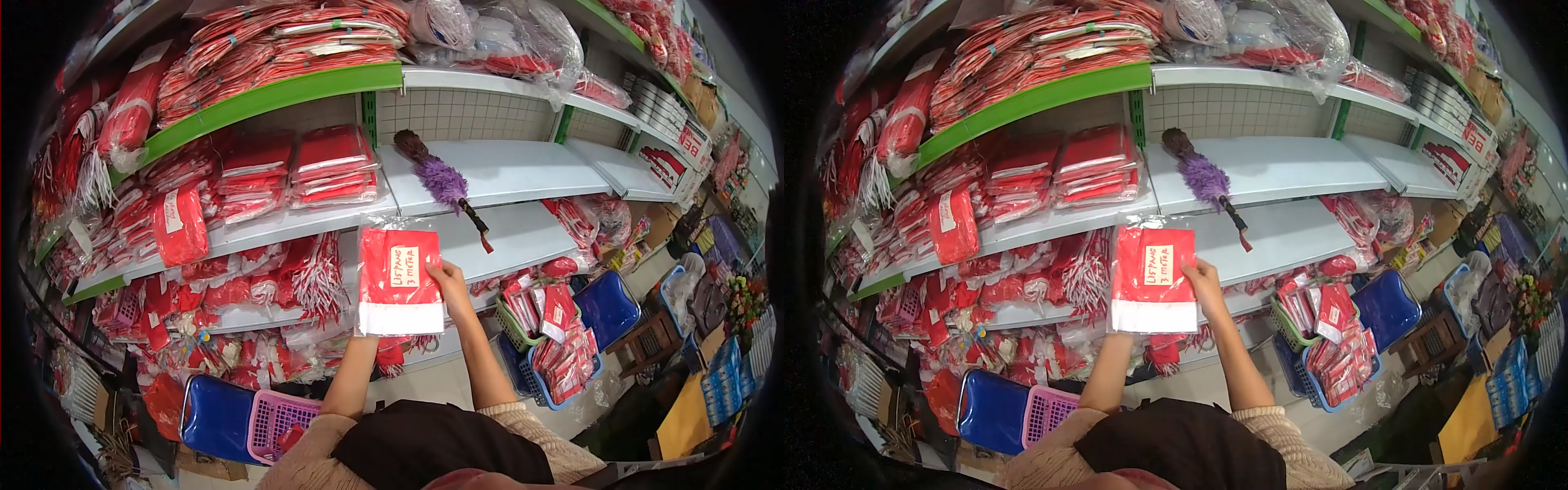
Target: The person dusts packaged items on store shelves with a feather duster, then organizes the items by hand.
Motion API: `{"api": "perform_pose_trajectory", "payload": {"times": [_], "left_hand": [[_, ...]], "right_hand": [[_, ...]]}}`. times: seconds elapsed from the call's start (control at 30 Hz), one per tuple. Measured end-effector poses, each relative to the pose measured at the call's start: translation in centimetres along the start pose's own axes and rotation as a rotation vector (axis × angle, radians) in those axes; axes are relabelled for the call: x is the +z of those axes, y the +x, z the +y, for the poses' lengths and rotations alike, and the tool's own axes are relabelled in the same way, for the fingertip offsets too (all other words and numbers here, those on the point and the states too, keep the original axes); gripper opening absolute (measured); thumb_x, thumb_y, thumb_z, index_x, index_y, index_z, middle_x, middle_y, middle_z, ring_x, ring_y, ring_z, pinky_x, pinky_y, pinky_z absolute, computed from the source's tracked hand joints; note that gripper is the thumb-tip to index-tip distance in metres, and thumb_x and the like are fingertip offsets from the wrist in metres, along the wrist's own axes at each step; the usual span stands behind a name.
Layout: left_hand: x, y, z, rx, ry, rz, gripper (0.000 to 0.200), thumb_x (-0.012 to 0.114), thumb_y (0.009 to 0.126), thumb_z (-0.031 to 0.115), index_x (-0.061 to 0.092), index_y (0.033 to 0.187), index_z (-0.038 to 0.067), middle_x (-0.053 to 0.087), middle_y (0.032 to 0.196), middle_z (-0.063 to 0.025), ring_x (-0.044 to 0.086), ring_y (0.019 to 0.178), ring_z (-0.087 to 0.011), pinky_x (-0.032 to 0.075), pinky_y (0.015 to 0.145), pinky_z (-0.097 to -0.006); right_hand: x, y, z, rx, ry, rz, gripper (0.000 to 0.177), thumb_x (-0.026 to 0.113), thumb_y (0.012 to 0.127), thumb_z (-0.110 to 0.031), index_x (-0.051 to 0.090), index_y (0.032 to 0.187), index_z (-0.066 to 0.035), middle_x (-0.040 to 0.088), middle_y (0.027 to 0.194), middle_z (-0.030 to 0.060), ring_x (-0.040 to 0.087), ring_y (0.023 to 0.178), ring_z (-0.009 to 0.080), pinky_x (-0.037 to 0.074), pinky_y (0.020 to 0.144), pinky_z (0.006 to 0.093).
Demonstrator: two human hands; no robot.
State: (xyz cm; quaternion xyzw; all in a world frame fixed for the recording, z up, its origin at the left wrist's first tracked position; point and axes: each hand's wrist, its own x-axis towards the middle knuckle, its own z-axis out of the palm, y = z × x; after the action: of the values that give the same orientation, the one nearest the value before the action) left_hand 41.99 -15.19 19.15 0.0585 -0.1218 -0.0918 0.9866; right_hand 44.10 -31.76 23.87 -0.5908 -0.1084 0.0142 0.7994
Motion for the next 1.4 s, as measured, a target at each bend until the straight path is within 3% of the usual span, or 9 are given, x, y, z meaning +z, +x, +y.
{"api": "perform_pose_trajectory", "payload": {"times": [0.23, 0.33, 0.47, 0.5, 0.6, 0.9, 1.03, 1.13, 1.4], "left_hand": [[1.1, 1.0, -0.7, -0.029, 0.739, 0.166, 0.073, 0.040, 0.087, 0.057, 0.020, 0.143, 0.014, 0.021, 0.146, -0.0110, 0.021, 0.133, -0.0281, 0.020, 0.105, -0.0520], [0.9, 1.0, -3.0, 0.008, 0.863, 0.078, 0.074, 0.039, 0.085, 0.061, 0.020, 0.143, 0.019, 0.020, 0.146, -0.0113, 0.020, 0.133, -0.0284, 0.020, 0.101, -0.0584], [-2.1, 0.8, -5.5, -0.063, 0.685, 0.024, 0.088, 0.034, 0.078, 0.074, 0.031, 0.137, 0.008, 0.038, 0.136, -0.0124, 0.039, 0.123, -0.0253, 0.030, 0.102, -0.0436], [1.5, -0.2, -5.5, -0.082, 0.749, 0.321, 0.095, 0.023, 0.077, 0.078, 0.031, 0.135, 0.003, 0.036, 0.138, -0.0129, 0.038, 0.125, -0.0260, 0.033, 0.103, -0.0344], [3.7, -0.9, -5.7, -0.036, 0.512, 0.063, 0.089, 0.025, 0.080, 0.075, 0.034, 0.133, 0.003, 0.040, 0.135, -0.0127, 0.042, 0.121, -0.0243, 0.037, 0.100, -0.0345], [3.9, -1.0, -3.0, 0.051, 0.220, -0.058, 0.082, 0.028, 0.083, 0.070, 0.038, 0.131, 0.004, 0.044, 0.131, -0.0126, 0.046, 0.117, -0.0229, 0.040, 0.096, -0.0346], [3.5, -1.4, -2.0, 0.072, 0.235, 0.000, 0.082, 0.028, 0.084, 0.070, 0.038, 0.131, 0.004, 0.044, 0.131, -0.0126, 0.046, 0.117, -0.0230, 0.040, 0.096, -0.0347], [3.2, -1.6, -1.3, 0.089, 0.243, 0.033, 0.081, 0.028, 0.084, 0.069, 0.039, 0.131, 0.004, 0.045, 0.130, -0.0127, 0.047, 0.117, -0.0231, 0.041, 0.096, -0.0347], [2.6, -1.6, -0.5, 0.091, 0.255, 0.077, 0.080, 0.029, 0.084, 0.068, 0.039, 0.131, 0.003, 0.045, 0.130, -0.0128, 0.047, 0.116, -0.0233, 0.041, 0.096, -0.0349]], "right_hand": [[-0.9, -1.0, -6.2, -0.164, -0.014, 0.144, 0.028, 0.062, 0.083, -0.011, 0.056, 0.104, 0.006, 0.062, 0.072, 0.0039, 0.054, 0.058, 0.0059, 0.040, 0.052, 0.0204], [0.6, -1.8, -7.0, -0.179, -0.179, 0.094, 0.030, 0.063, 0.081, -0.009, 0.053, 0.108, 0.001, 0.060, 0.066, 0.0034, 0.050, 0.053, 0.0058, 0.037, 0.047, 0.0206], [2.6, -2.1, -3.6, -0.122, -0.552, -0.232, 0.034, 0.066, 0.081, -0.016, 0.054, 0.109, -0.001, 0.052, 0.061, -0.0006, 0.044, 0.052, 0.0053, 0.035, 0.047, 0.0229], [3.0, -1.7, -1.9, -0.159, -0.566, -0.264, 0.032, 0.064, 0.083, -0.017, 0.054, 0.109, -0.001, 0.047, 0.059, -0.0023, 0.041, 0.052, 0.0055, 0.033, 0.046, 0.0231], [3.4, -1.8, -1.7, 0.094, -0.388, -0.339, 0.029, 0.062, 0.083, -0.015, 0.057, 0.108, -0.003, 0.051, 0.061, 0.0002, 0.046, 0.056, 0.0076, 0.037, 0.050, 0.0242], [-2.4, 4.5, -7.8, -0.864, -1.210, 0.588, 0.027, 0.061, 0.079, -0.014, 0.058, 0.104, -0.006, 0.056, 0.099, 0.0161, 0.053, 0.083, 0.0336, 0.043, 0.074, 0.0421], [-6.3, 7.4, -4.9, -0.290, -1.202, 0.352, 0.031, 0.058, 0.084, -0.020, 0.052, 0.110, -0.004, 0.061, 0.083, 0.0230, 0.059, 0.076, 0.0423, 0.044, 0.064, 0.0502], [-6.6, 5.2, -1.9, -0.366, -1.110, 0.350, 0.031, 0.056, 0.085, -0.021, 0.052, 0.109, -0.003, 0.061, 0.073, 0.0237, 0.058, 0.073, 0.0447, 0.043, 0.062, 0.0515], [-8.5, -1.3, 3.2, 0.201, -0.262, 0.032, 0.025, 0.062, 0.079, -0.009, 0.053, 0.100, 0.000, 0.058, 0.063, 0.0067, 0.054, 0.052, 0.0129, 0.040, 0.046, 0.0267]]}}
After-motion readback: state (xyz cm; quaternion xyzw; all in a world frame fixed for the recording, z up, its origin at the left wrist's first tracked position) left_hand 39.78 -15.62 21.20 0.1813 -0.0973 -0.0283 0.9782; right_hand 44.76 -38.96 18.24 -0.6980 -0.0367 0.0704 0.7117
